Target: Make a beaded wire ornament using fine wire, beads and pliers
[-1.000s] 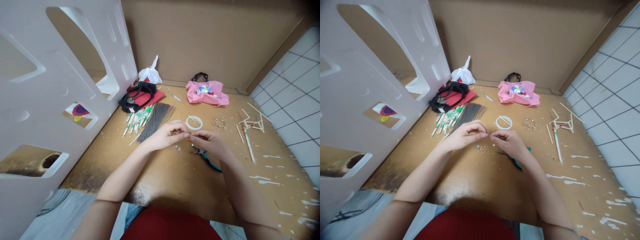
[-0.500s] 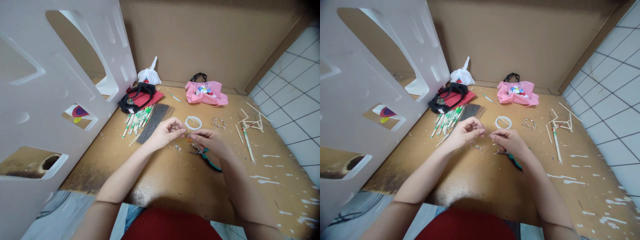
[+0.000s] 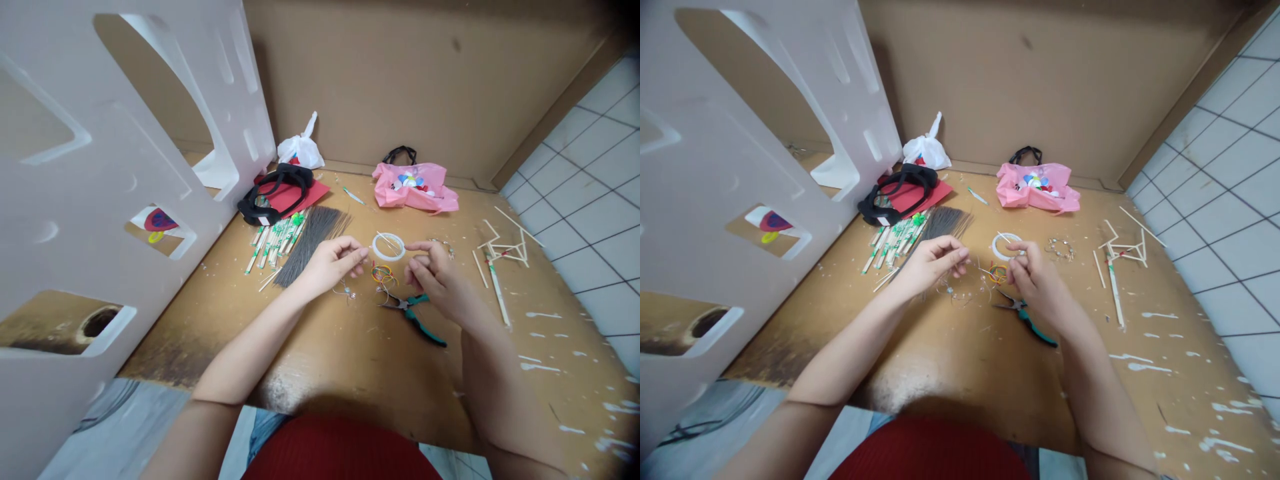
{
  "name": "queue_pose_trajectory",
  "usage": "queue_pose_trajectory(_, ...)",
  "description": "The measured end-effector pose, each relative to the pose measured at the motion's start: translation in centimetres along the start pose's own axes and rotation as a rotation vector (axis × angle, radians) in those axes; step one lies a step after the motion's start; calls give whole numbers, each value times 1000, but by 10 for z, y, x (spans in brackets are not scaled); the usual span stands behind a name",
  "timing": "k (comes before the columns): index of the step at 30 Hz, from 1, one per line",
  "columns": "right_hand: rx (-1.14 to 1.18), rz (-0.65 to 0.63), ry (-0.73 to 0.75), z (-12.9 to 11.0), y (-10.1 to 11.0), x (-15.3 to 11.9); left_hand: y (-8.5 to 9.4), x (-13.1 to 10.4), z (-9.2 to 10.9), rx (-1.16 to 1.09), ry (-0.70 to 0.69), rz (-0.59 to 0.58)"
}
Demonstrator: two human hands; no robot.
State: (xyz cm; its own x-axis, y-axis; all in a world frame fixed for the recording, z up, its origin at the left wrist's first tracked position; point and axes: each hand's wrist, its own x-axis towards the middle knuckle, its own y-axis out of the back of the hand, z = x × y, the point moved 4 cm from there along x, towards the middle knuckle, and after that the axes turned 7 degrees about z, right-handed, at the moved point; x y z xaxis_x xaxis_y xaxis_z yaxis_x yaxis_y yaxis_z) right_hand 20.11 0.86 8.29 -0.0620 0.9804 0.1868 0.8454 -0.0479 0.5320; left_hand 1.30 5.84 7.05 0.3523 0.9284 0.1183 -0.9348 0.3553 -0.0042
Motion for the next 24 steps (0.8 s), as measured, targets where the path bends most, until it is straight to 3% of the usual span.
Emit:
queue_pose_trajectory(6, 30, -33, 5, -5, -4, -4, -3, 0, -1, 37, -29, -11)
queue_pose_trajectory(14, -211, 63, 164, -16, -10, -12, -7, -2, -2, 116, -40, -41)
queue_pose_trajectory(19, -402, 36, 317, -26, -16, -12, -7, -3, -2, 125, -44, -38)
queue_pose_trajectory(24, -454, 5, 377, -29, -19, -11, -7, -3, 0, 143, -52, -49)
